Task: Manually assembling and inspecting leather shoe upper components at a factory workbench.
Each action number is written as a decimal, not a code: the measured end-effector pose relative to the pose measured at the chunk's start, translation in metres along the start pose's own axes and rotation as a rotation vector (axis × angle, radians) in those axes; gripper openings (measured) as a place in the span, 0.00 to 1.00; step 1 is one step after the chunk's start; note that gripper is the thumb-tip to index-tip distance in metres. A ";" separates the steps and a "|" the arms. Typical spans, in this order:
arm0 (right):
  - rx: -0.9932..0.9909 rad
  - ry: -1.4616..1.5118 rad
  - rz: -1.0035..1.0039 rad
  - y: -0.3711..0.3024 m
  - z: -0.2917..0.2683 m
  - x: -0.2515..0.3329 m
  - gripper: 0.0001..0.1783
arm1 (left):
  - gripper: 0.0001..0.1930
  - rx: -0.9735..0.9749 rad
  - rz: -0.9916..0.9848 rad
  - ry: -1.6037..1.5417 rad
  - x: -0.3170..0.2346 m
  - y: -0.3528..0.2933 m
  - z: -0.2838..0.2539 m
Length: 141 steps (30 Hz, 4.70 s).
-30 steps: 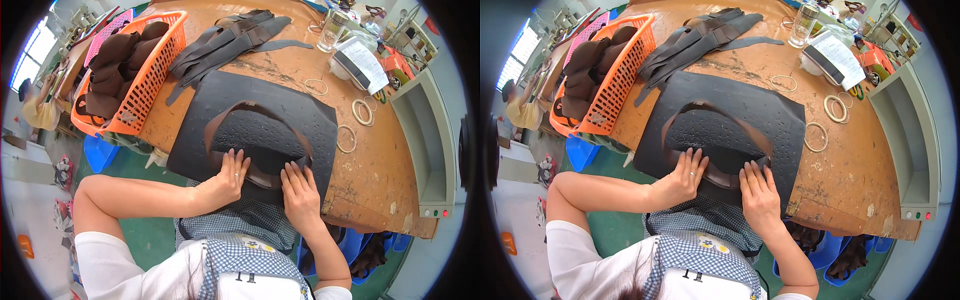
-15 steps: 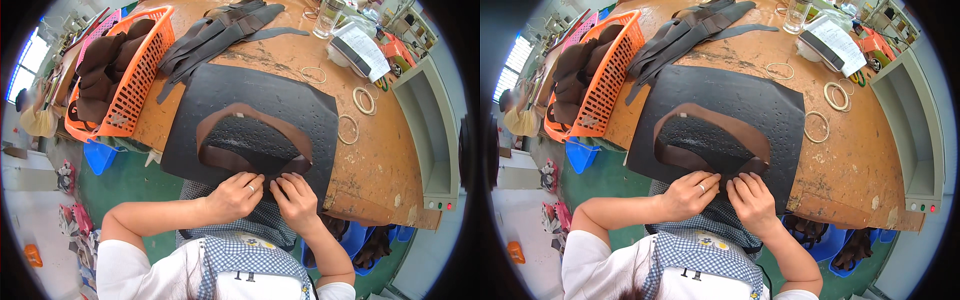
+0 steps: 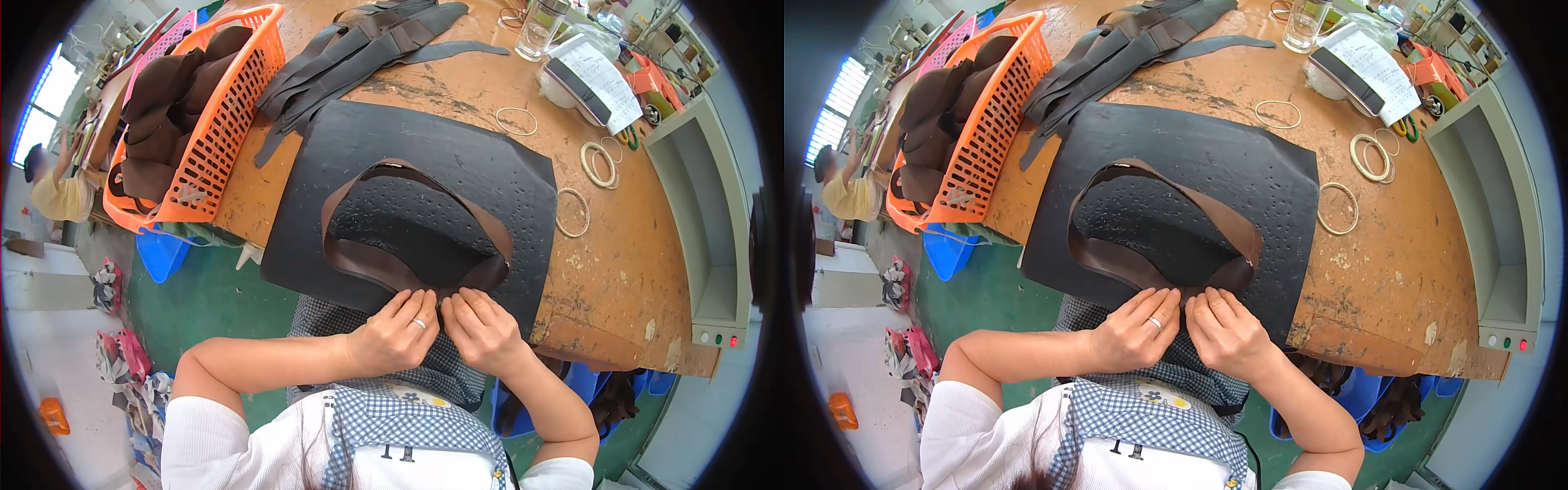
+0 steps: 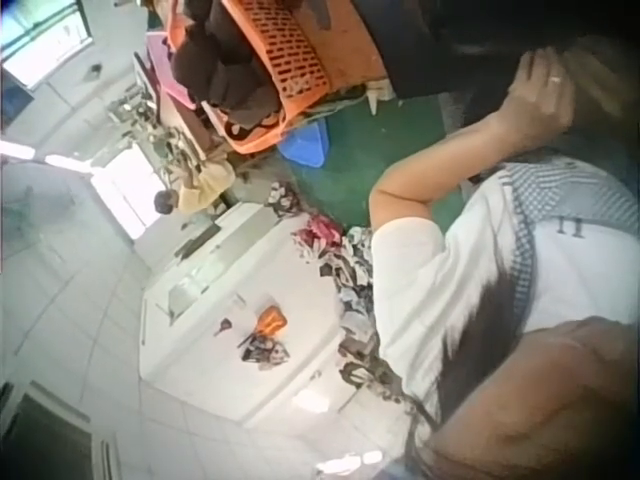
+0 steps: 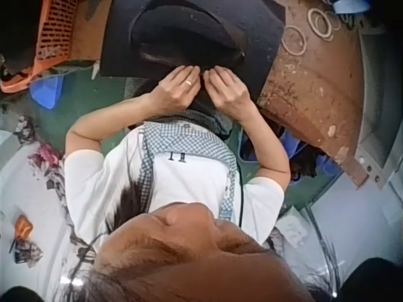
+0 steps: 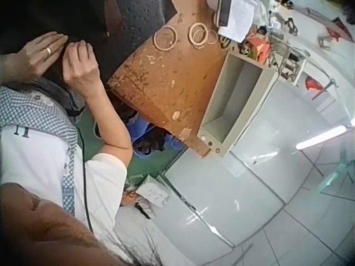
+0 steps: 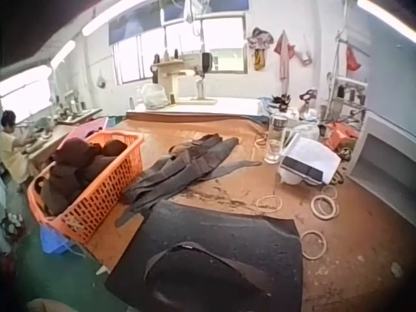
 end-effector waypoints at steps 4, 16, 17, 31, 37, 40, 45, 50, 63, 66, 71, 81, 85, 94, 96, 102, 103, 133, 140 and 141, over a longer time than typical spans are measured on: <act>-0.027 0.077 0.080 0.001 -0.002 -0.005 0.13 | 0.19 -0.032 -0.096 -0.131 0.008 -0.003 -0.001; -0.169 0.353 0.598 -0.008 -0.005 -0.035 0.10 | 0.21 0.056 -0.163 -0.252 0.011 -0.007 0.003; -0.153 0.321 0.561 -0.005 -0.007 -0.028 0.12 | 0.21 0.038 -0.216 -0.298 0.015 -0.008 0.004; -0.197 0.456 0.764 -0.015 0.001 -0.033 0.13 | 0.25 0.162 -0.247 -0.308 0.012 -0.008 0.011; -0.194 0.265 0.607 -0.012 0.002 -0.022 0.15 | 0.26 0.174 -0.236 -0.334 0.011 -0.011 0.012; -0.187 0.258 0.587 -0.011 0.002 -0.022 0.15 | 0.26 0.153 -0.230 -0.360 0.014 -0.011 0.010; -0.187 0.237 0.574 -0.012 0.002 -0.020 0.16 | 0.26 0.149 -0.208 -0.381 0.014 -0.017 0.004; -0.208 0.256 0.588 -0.015 0.004 -0.023 0.17 | 0.26 0.170 -0.191 -0.378 0.014 -0.019 0.002; -0.162 0.168 0.500 -0.012 0.002 -0.017 0.19 | 0.25 0.149 -0.225 -0.453 0.022 -0.017 0.002; -0.149 0.148 0.465 -0.011 0.002 -0.017 0.19 | 0.26 0.090 -0.326 -0.601 0.033 -0.018 0.004; -0.135 0.137 0.416 -0.010 0.001 -0.015 0.20 | 0.27 0.086 -0.300 -0.461 0.036 -0.011 0.001; -0.116 0.144 0.435 -0.009 0.000 -0.018 0.22 | 0.25 0.101 -0.218 -0.357 0.030 -0.007 0.000; -0.094 0.118 0.422 -0.009 0.002 -0.016 0.23 | 0.25 0.094 -0.222 -0.360 0.030 -0.006 -0.001; -0.022 0.093 0.328 -0.008 0.003 -0.005 0.22 | 0.16 -0.018 -0.385 -0.495 0.042 -0.005 -0.001; 0.003 0.078 0.320 -0.007 0.002 -0.002 0.22 | 0.13 -0.054 -0.395 -0.467 0.041 -0.003 -0.003; 0.061 0.070 0.260 -0.010 0.009 0.008 0.24 | 0.16 -0.034 -0.219 -0.266 0.029 0.002 -0.007; 0.060 0.069 0.260 -0.011 0.010 0.007 0.24 | 0.17 -0.034 -0.155 -0.226 0.024 0.002 -0.005; -0.022 0.020 0.323 -0.011 0.014 0.010 0.23 | 0.19 -0.050 -0.580 -0.618 0.063 -0.011 0.001; 0.055 -0.023 0.302 -0.009 0.017 0.015 0.28 | 0.13 -0.123 -0.477 -0.382 0.055 -0.009 -0.004; 0.069 -0.030 0.293 -0.008 0.018 0.016 0.29 | 0.12 -0.166 -0.521 -0.361 0.056 -0.011 -0.005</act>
Point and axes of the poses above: each hand's wrist, its own y-axis towards the middle knuckle, its own z-axis out of the palm, x = y × z, the point moved 7 cm from there along y, towards the middle knuckle, and after that the axes turned 2 degrees about -x, right-handed, at the moved point
